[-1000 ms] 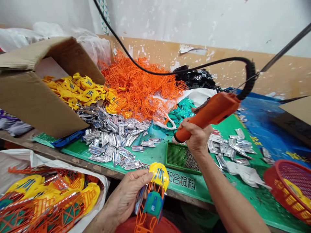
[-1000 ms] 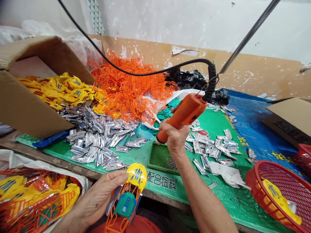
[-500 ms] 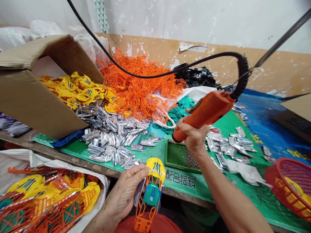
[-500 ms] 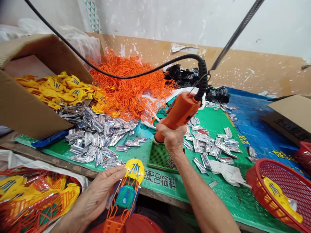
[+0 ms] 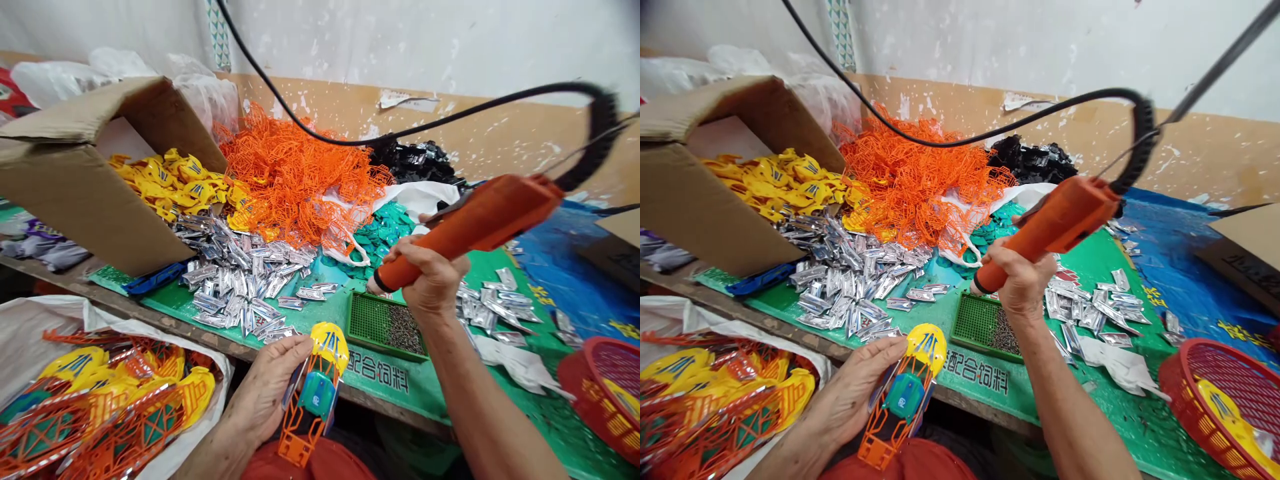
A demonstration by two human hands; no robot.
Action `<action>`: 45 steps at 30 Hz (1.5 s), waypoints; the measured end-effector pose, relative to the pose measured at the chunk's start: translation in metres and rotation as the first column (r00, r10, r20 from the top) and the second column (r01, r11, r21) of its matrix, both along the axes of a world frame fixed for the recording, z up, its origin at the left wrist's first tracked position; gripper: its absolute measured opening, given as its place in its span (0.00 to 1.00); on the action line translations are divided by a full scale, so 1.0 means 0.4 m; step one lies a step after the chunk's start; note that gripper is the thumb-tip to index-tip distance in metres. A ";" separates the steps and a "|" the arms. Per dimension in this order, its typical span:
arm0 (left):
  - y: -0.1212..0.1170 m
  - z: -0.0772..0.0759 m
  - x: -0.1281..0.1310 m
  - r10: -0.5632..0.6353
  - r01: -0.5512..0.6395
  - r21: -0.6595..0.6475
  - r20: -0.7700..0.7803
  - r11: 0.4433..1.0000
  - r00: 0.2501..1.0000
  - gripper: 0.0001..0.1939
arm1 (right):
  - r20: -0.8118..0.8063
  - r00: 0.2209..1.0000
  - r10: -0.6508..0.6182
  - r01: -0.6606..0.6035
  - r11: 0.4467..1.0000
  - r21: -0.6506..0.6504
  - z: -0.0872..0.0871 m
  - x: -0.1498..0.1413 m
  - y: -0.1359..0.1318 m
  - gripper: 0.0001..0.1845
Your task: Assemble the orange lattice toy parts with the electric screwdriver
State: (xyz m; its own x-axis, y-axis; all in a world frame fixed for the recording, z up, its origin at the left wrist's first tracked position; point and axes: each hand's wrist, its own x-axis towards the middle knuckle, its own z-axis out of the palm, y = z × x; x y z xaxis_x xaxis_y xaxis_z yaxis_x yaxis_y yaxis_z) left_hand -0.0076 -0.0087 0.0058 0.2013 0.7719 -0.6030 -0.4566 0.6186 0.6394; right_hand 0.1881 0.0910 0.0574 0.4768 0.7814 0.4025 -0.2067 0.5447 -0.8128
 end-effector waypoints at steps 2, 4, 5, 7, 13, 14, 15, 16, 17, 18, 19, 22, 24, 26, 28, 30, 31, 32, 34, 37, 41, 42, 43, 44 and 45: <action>0.001 -0.003 0.004 0.005 -0.005 0.004 0.011 1.000 1.000 0.19 | -0.027 1.000 0.014 -0.014 1.000 0.015 0.027 -0.007 -0.024 0.14; 0.001 -0.008 0.007 0.022 -0.022 0.005 0.022 1.000 1.000 0.19 | -0.029 0.999 0.043 -0.043 0.999 0.017 0.049 -0.021 -0.056 0.12; 0.001 -0.011 0.009 0.037 -0.037 0.002 0.028 0.999 0.999 0.18 | -0.021 0.997 0.071 -0.071 0.997 0.014 0.057 -0.031 -0.074 0.11; 0.000 -0.018 0.011 0.059 -0.059 -0.006 0.040 0.998 0.997 0.17 | -0.002 0.990 0.142 -0.142 0.990 0.011 0.069 -0.053 -0.111 0.12; -0.005 -0.019 0.008 0.010 -0.014 0.060 0.077 0.998 0.997 0.16 | 0.020 0.953 0.302 -0.302 0.953 -0.016 0.073 -0.110 -0.189 0.25; -0.006 -0.017 0.007 0.006 -0.012 0.068 0.077 0.998 0.997 0.16 | 0.020 0.949 0.314 -0.314 0.949 -0.019 0.071 -0.115 -0.195 0.25; -0.006 -0.015 0.006 0.000 -0.005 0.074 0.077 0.997 0.997 0.16 | 0.021 0.946 0.324 -0.323 0.946 -0.024 0.068 -0.119 -0.199 0.26; -0.006 -0.014 0.005 -0.008 0.002 0.079 0.078 0.997 0.997 0.17 | 0.022 0.943 0.331 -0.331 0.943 -0.034 0.065 -0.121 -0.201 0.26; -0.006 -0.013 0.005 -0.012 0.005 0.081 0.078 0.997 0.997 0.17 | 0.024 0.942 0.335 -0.334 0.941 -0.045 0.061 -0.123 -0.203 0.27; -0.006 -0.013 0.005 -0.010 0.004 0.080 0.077 0.997 0.997 0.17 | 0.025 0.942 0.334 -0.332 0.941 -0.057 0.059 -0.124 -0.203 0.28; -0.007 -0.013 0.005 -0.006 0.000 0.078 0.076 0.997 0.997 0.17 | 0.026 0.943 0.332 -0.330 0.942 -0.066 0.056 -0.125 -0.204 0.28; -0.009 -0.016 0.007 0.010 -0.015 0.073 0.072 0.997 0.997 0.18 | 0.023 0.948 0.318 -0.316 0.946 -0.073 0.052 -0.126 -0.204 0.28; -0.011 -0.017 0.009 0.011 -0.016 0.072 0.074 0.997 0.997 0.18 | 0.022 0.949 0.314 -0.312 0.948 -0.067 0.050 -0.126 -0.203 0.28; -0.012 -0.017 0.010 0.013 -0.018 0.066 0.075 0.998 0.997 0.18 | 0.019 0.947 0.320 -0.318 0.946 -0.068 0.047 -0.126 -0.202 0.28; -0.012 -0.017 0.010 0.012 -0.017 0.066 0.074 0.998 0.997 0.19 | 0.012 0.946 0.324 -0.322 0.944 -0.069 0.043 -0.128 -0.199 0.28; -0.011 -0.017 0.009 0.007 -0.012 0.073 0.069 0.997 0.998 0.18 | 0.016 0.948 0.319 -0.317 0.945 -0.084 0.039 -0.129 -0.198 0.28; -0.011 -0.018 0.009 0.005 -0.010 0.075 0.069 0.997 0.998 0.18 | 0.021 0.949 0.314 -0.311 0.946 -0.092 0.037 -0.130 -0.198 0.27; -0.010 -0.018 0.009 0.003 -0.008 0.075 0.071 0.997 0.997 0.17 | 0.025 0.950 0.311 -0.307 0.946 -0.100 0.036 -0.130 -0.198 0.27; -0.010 -0.019 0.010 0.001 -0.006 0.069 0.078 0.998 0.997 0.17 | 0.031 0.950 0.310 -0.305 0.946 -0.110 0.035 -0.130 -0.198 0.27; -0.011 -0.019 0.014 0.010 -0.015 0.061 0.085 0.998 0.996 0.18 | 0.048 0.947 0.317 -0.310 0.944 -0.109 0.033 -0.128 -0.199 0.27; -0.012 -0.019 0.021 0.048 -0.054 0.067 0.086 0.996 0.995 0.17 | 0.063 0.949 0.309 -0.303 0.948 -0.100 0.026 -0.130 -0.200 0.24; -0.013 -0.020 0.022 0.057 -0.064 0.075 0.087 0.995 0.995 0.17 | 0.066 0.952 0.300 -0.293 0.951 -0.098 0.024 -0.132 -0.201 0.23; -0.013 -0.021 0.023 0.063 -0.071 0.083 0.089 0.994 0.994 0.17 | 0.070 0.955 0.288 -0.281 0.955 -0.097 0.022 -0.133 -0.202 0.22; -0.014 -0.022 0.023 0.066 -0.075 0.091 0.092 0.993 0.994 0.17 | 0.079 0.958 0.275 -0.267 0.959 -0.099 0.020 -0.134 -0.203 0.21; -0.015 -0.022 0.023 0.068 -0.078 0.098 0.095 0.992 0.993 0.17 | 0.091 0.961 0.261 -0.252 0.962 -0.101 0.017 -0.136 -0.203 0.20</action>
State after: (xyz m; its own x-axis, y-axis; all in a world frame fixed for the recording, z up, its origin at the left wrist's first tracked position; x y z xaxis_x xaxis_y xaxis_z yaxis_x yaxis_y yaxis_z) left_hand 0.0018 -0.0148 -0.0031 0.1925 0.8429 -0.5025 -0.5573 0.5153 0.6511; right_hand 0.1338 0.0096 0.0642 0.2156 0.9066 0.3627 -0.2434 0.4096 -0.8792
